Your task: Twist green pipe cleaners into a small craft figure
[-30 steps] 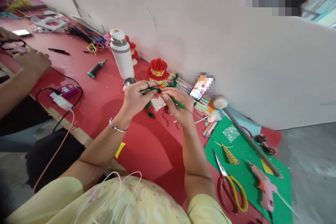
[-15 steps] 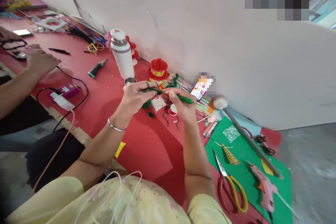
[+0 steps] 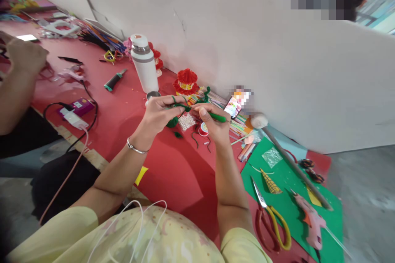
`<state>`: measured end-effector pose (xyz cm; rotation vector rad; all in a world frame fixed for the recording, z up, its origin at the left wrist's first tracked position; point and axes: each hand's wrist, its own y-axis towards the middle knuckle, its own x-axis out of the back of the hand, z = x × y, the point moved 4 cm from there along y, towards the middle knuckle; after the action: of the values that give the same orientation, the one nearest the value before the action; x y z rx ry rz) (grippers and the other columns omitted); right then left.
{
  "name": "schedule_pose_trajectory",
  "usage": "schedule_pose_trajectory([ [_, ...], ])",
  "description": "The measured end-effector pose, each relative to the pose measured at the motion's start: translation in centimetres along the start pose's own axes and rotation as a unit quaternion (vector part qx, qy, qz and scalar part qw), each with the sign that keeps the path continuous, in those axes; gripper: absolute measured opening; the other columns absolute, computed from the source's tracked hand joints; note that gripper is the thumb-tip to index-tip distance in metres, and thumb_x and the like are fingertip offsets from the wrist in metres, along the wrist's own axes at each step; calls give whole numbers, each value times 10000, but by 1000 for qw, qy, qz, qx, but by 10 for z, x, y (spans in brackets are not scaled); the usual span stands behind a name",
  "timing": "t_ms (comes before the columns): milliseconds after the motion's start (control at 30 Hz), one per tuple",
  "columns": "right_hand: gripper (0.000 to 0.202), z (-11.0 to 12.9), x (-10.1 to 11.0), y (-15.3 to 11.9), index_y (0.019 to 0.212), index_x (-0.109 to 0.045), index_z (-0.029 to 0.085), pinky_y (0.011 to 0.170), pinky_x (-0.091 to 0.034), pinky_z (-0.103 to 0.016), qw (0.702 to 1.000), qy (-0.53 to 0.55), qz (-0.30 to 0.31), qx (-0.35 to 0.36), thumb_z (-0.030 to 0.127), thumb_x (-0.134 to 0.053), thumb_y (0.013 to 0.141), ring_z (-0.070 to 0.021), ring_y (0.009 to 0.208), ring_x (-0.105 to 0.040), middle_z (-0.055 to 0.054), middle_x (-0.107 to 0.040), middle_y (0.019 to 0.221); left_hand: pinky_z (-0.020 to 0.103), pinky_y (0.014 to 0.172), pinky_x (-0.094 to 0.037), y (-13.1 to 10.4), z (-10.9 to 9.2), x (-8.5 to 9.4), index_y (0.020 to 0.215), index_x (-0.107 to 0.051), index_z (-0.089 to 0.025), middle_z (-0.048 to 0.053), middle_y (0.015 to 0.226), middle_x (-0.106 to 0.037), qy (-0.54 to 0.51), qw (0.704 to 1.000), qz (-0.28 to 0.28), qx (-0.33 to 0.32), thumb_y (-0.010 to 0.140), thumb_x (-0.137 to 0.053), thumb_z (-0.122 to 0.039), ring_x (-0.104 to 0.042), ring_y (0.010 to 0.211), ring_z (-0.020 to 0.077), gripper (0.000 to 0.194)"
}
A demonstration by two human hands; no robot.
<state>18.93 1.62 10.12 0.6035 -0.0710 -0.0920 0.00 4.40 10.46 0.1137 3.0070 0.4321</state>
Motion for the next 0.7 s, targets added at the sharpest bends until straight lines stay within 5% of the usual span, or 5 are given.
schedule_pose_trajectory([
  [333, 132, 29, -4, -3, 983, -840, 326, 940, -665, -429, 981, -130, 66, 126, 344, -710, 1001, -238, 1012, -819, -15, -865, 1044, 263, 507, -422, 0, 2, 1, 754, -818, -192, 13, 731, -727, 17, 999, -26, -8, 695, -740, -173, -566, 616, 123, 100],
  [500, 140, 23, 0, -2, 956, -838, 305, 940, -675, -443, 990, -87, 75, 80, 392, -733, 985, -250, 1022, -819, -31, -867, 1048, 259, 472, -361, 1, 1, 1, 727, -799, -187, 9, 683, -681, -20, 1000, -12, 20, 685, -757, -202, -513, 574, 107, 62],
  [700, 248, 0, -4, -3, 948, -820, 292, 932, -695, -471, 1000, 5, 16, 26, 530, -750, 950, -277, 1068, -814, -53, -856, 1078, 250, 458, -362, 2, 2, 2, 815, -843, -189, -5, 635, -651, -51, 998, 4, 45, 672, -780, -208, -480, 525, 87, 158],
])
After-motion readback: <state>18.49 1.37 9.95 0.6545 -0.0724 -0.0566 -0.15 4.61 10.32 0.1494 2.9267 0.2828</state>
